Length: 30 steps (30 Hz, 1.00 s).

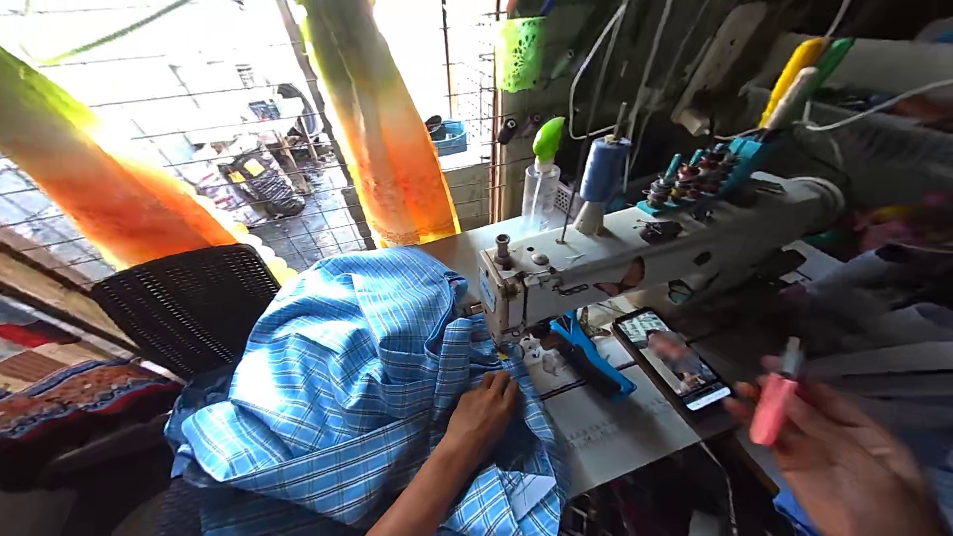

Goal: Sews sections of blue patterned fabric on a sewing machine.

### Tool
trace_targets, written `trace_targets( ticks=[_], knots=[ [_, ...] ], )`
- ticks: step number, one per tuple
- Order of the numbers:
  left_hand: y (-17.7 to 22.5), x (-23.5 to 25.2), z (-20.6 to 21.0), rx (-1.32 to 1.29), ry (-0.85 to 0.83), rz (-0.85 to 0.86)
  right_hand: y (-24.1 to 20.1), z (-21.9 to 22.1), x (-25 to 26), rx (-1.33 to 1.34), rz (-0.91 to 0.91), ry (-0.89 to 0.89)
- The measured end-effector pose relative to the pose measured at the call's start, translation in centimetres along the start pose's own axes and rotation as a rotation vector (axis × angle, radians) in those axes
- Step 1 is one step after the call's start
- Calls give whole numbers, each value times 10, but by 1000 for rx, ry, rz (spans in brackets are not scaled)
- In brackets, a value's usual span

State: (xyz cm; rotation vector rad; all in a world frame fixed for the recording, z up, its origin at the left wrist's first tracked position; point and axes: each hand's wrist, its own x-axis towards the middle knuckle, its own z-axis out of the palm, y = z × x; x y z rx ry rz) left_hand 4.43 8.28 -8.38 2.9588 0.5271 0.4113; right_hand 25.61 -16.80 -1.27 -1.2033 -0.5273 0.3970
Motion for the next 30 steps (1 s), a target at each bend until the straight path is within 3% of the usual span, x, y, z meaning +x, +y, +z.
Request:
trace_targets(
  ticks=[4,10,12,17,24,30],
  knots=[
    [4,10,-19,-152,-299,-188,24,54,-9,-13,52,-260],
    [-14,8,-23,-480,-275,-195,57,116,-23,-426,145,-735],
    [-18,8,-23,-505,-295,-179,62,125,-22,-608,199,-800],
    [-21,5,-16,-520,-207,-128,71,133,-21,-934,174,-706],
    [-22,1,-12,-514,-177,-131,84,136,-28,-973,8,-514],
    [-27,-2,-3,-521,-121,-110,88,142,-27,-1051,9,-477]
  ],
)
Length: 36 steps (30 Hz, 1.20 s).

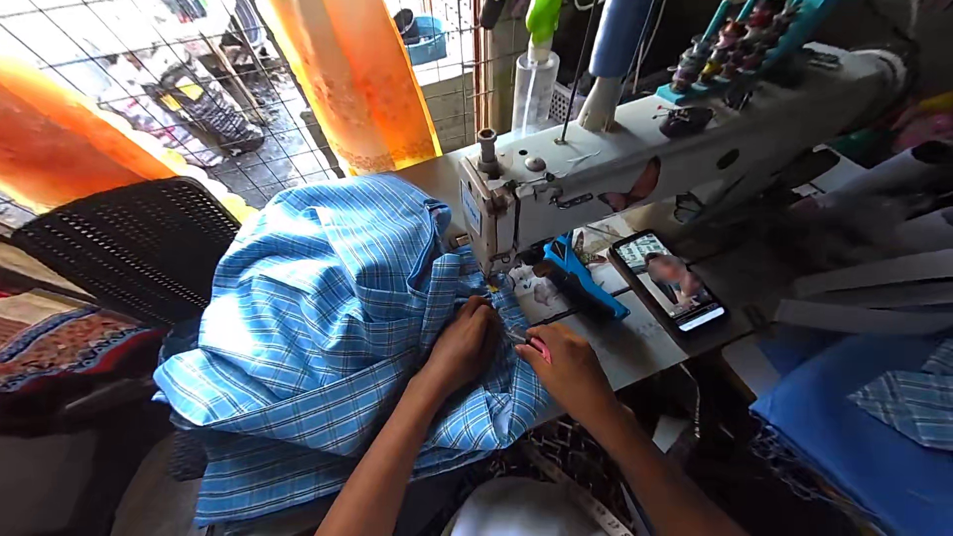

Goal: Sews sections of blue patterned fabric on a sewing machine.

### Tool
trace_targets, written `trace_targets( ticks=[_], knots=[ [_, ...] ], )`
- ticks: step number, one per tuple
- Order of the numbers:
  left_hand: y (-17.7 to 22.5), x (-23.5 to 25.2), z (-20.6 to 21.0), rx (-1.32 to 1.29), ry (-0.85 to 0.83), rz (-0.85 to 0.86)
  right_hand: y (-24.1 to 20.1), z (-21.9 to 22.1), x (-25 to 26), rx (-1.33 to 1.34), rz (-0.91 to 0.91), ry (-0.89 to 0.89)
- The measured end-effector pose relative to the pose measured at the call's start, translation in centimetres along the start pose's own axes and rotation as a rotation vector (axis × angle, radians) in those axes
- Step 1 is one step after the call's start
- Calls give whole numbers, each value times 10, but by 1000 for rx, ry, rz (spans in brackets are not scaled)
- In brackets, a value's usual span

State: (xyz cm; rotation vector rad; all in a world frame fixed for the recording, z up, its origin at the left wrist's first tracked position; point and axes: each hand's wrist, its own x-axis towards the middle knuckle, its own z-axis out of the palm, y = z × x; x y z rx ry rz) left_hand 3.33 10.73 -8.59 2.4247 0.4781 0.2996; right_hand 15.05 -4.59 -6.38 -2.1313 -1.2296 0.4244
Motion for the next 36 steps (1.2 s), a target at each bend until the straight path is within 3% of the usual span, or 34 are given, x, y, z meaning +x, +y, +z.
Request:
trace_targets(
  ticks=[17,28,32,36],
  knots=[
    [0,-1,4,-25,54,10,-6,6,4,-155,-117,29],
    [0,-2,4,-21,68,20,-9,4,10,-135,-63,-29],
    [-3,-3,5,-38,103,43,-4,1,15,-89,-59,-99],
    [-5,-4,4,-67,195,35,10,3,14,98,-62,24]
  ],
)
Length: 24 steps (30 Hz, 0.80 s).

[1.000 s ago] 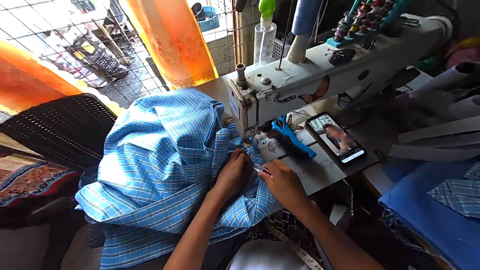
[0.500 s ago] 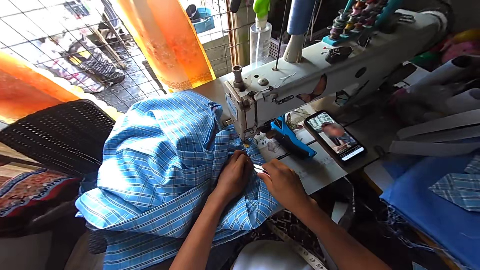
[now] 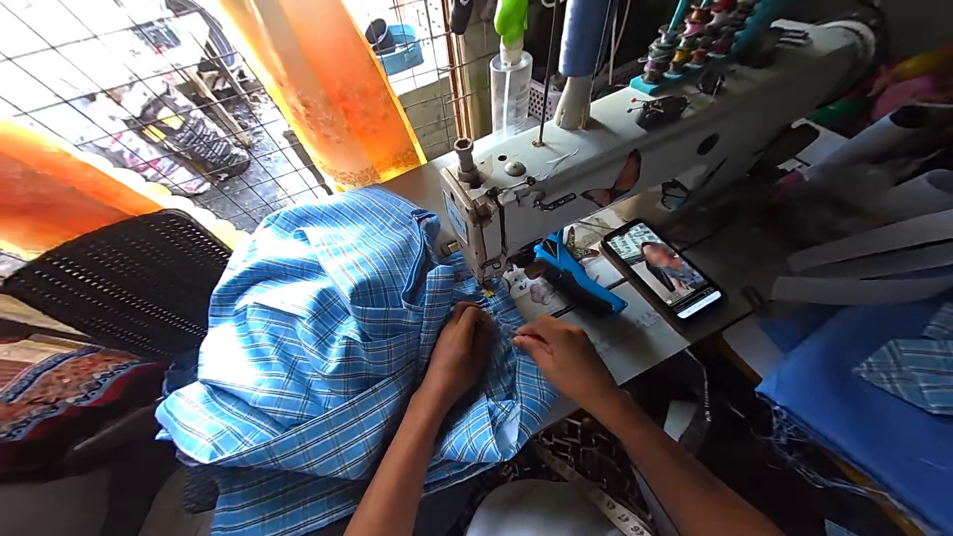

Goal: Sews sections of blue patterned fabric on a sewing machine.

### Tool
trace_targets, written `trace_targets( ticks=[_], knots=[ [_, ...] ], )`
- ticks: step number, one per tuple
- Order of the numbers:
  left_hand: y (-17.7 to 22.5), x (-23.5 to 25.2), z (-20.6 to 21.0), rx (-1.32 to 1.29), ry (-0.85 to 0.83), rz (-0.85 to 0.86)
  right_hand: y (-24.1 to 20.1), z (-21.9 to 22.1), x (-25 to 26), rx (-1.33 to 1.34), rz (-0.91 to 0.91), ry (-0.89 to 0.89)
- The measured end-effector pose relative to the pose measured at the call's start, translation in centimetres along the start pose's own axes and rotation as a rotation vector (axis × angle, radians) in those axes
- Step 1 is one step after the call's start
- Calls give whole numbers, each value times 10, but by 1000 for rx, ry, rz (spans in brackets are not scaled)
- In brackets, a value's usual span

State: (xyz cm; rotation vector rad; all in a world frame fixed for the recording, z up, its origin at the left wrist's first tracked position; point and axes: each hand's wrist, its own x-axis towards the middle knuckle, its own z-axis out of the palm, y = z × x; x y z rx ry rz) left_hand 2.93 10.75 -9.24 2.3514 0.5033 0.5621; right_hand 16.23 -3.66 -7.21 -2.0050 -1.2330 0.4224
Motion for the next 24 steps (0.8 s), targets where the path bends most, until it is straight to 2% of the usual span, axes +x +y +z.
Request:
trace_targets(
  ticks=[2,5,9,14,18,21,24],
  knots=[
    [0,0,-1,-12,11,2,5,1,-2,44,28,82],
    [4,-1,-1,1,-16,-28,9,2,-5,72,69,99],
    [25,4,-1,78,-47,-216,2,6,-8,108,103,142],
    [56,18,-2,228,-188,-442,-4,12,-9,138,22,164],
    [50,16,3,310,-181,-351,-3,10,-11,145,-8,180],
    [40,10,-1,247,-138,-315,0,5,-13,61,-60,198],
    [34,8,-3,149,-98,-299,-4,-3,-13,-89,-102,76]
  ],
)
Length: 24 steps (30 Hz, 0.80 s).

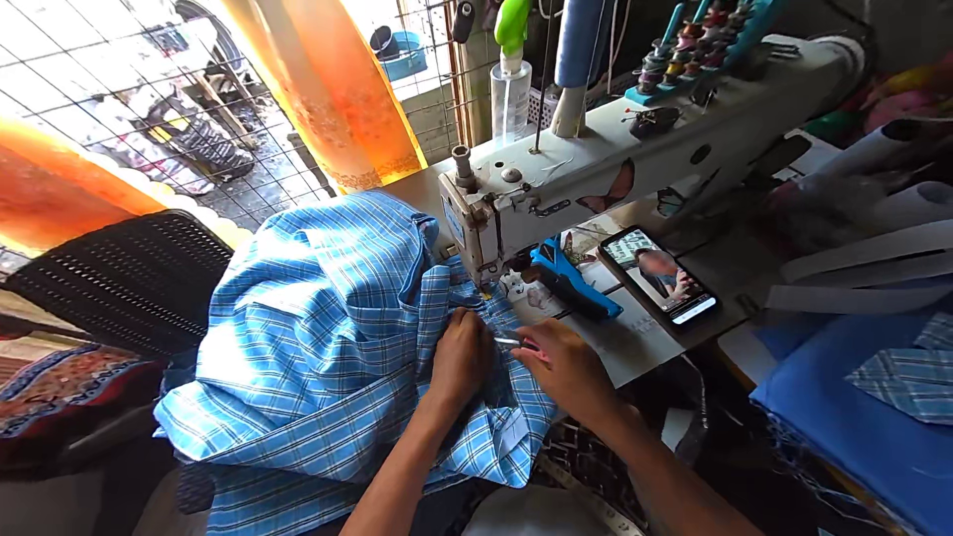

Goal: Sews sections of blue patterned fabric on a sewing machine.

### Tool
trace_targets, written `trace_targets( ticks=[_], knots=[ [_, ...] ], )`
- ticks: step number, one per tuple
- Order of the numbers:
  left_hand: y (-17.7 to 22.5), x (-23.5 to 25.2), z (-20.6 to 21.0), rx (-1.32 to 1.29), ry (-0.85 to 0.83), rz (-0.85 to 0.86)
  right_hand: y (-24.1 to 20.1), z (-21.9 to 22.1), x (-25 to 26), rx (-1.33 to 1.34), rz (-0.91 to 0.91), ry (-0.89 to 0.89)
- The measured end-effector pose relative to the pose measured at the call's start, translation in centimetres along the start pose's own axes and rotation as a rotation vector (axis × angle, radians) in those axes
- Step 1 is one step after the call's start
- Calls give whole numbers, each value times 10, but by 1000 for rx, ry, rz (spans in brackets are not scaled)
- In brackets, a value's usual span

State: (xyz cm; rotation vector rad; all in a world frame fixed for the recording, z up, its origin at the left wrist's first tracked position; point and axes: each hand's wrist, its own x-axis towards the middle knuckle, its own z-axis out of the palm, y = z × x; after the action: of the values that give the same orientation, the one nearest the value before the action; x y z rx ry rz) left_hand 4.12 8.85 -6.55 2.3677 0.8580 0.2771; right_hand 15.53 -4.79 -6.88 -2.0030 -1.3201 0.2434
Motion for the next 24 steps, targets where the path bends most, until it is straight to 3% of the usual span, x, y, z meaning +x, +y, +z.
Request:
trace_targets(
  ticks=[3,24],
  knots=[
    [-3,2,0,-32,-2,19,-8,-2,6,-125,28,-123],
    [-3,2,1,-39,7,14,-2,18,19,-161,-18,-3]
  ],
)
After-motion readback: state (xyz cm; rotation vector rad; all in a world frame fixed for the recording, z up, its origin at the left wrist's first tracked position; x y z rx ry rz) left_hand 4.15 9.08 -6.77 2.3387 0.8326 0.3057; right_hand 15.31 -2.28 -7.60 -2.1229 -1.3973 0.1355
